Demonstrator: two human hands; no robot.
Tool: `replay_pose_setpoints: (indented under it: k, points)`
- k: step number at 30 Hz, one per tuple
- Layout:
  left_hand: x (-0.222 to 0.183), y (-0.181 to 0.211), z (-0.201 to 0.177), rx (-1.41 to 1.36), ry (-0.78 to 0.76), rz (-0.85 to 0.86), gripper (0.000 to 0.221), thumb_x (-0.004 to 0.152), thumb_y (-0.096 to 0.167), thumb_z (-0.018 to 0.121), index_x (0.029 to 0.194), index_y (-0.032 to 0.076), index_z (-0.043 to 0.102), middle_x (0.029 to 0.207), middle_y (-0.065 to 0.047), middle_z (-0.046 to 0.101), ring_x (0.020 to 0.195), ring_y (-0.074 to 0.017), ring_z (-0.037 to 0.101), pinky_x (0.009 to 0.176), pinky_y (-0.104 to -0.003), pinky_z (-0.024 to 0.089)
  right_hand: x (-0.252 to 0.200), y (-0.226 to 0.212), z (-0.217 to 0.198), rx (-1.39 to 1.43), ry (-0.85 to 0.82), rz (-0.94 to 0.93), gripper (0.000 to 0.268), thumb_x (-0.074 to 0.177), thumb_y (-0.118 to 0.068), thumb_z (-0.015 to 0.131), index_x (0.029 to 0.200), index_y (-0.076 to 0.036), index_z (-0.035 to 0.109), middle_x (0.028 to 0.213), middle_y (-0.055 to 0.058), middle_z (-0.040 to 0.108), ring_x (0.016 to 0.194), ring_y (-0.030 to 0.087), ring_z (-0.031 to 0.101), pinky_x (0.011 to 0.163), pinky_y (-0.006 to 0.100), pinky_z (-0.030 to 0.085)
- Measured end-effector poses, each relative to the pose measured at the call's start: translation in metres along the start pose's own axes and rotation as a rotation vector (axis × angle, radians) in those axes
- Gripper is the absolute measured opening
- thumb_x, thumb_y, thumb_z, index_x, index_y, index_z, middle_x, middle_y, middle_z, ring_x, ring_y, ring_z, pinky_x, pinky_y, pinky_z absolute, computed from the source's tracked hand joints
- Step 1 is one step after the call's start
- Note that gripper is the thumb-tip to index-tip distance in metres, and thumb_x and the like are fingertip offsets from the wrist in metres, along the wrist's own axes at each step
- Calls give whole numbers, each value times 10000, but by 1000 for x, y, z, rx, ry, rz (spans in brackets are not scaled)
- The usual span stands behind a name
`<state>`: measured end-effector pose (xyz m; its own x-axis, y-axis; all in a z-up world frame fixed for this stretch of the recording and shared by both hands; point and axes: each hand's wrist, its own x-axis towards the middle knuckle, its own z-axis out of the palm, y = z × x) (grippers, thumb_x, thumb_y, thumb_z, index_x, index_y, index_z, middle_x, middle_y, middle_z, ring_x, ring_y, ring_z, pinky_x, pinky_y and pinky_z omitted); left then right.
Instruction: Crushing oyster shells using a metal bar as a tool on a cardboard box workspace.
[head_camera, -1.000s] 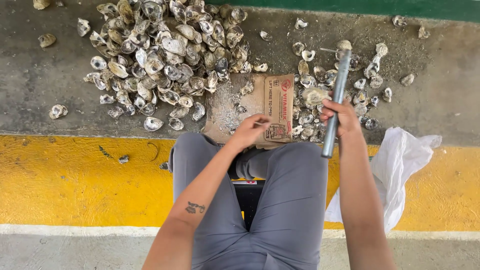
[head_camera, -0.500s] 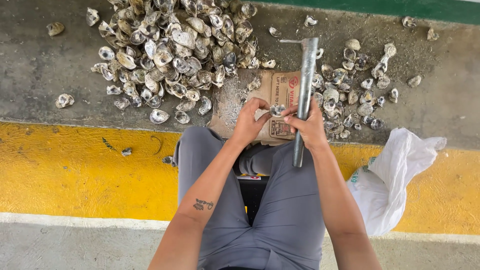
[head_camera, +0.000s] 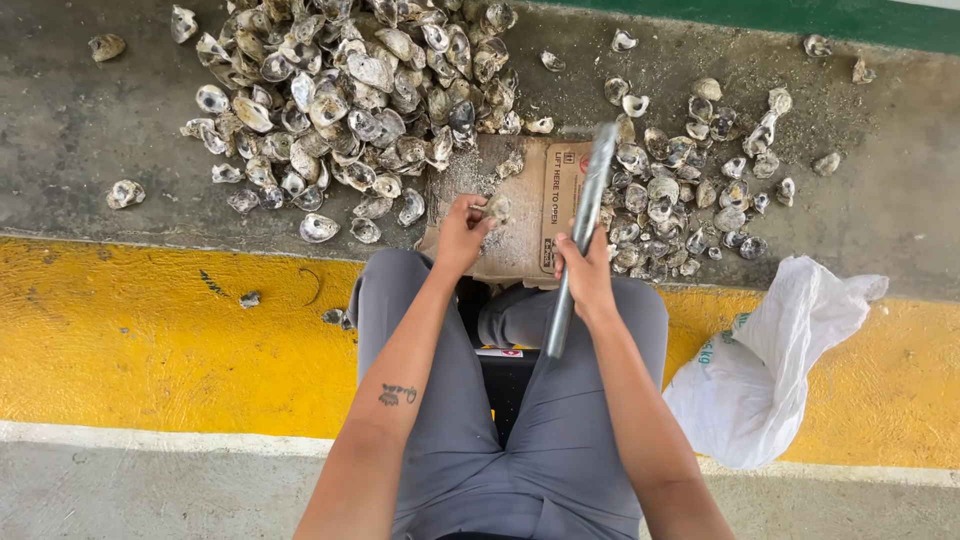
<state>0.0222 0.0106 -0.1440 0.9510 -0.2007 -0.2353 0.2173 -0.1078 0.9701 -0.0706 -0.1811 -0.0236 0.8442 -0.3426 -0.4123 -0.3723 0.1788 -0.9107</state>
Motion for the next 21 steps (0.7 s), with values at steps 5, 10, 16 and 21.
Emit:
replay_pose_setpoints:
  k: [5,10,16,21]
  points:
    - [10,-44,-8,458,101,-121,372,917,86,738,1239,85,551,916,-136,714,864,-325,704,793,-445,552,-14,39,12,-15,-139,222,333,1041,-216,580,1292,-27,469,821,35,558,593,106,556,510,271,494]
    - [-6,7,-5,1007,248,37,500,793,137,793,1226,95,546,1175,-213,608,1096,-420,605,874,-519,505,-30,41,28,-281,-180,220,564,1001,-241,576,1481,-104,313,794,18,555,577,108,551,503,293,488]
    - [-1,-5,-5,974,150,-72,564,795,213,846,1293,141,592,1282,-165,560,1192,-403,571,969,-518,479,-34,41,35,-550,-200,151,599,1021,-314,560,1529,-114,315,826,91,609,609,155,596,564,347,519]
    - [-2,-10,-4,1012,150,-51,532,819,181,833,1303,152,614,1265,-113,581,1192,-353,592,963,-491,502,-11,105,18,-772,-253,-182,571,1088,-297,557,1528,-44,295,1078,253,679,990,390,657,876,454,502]
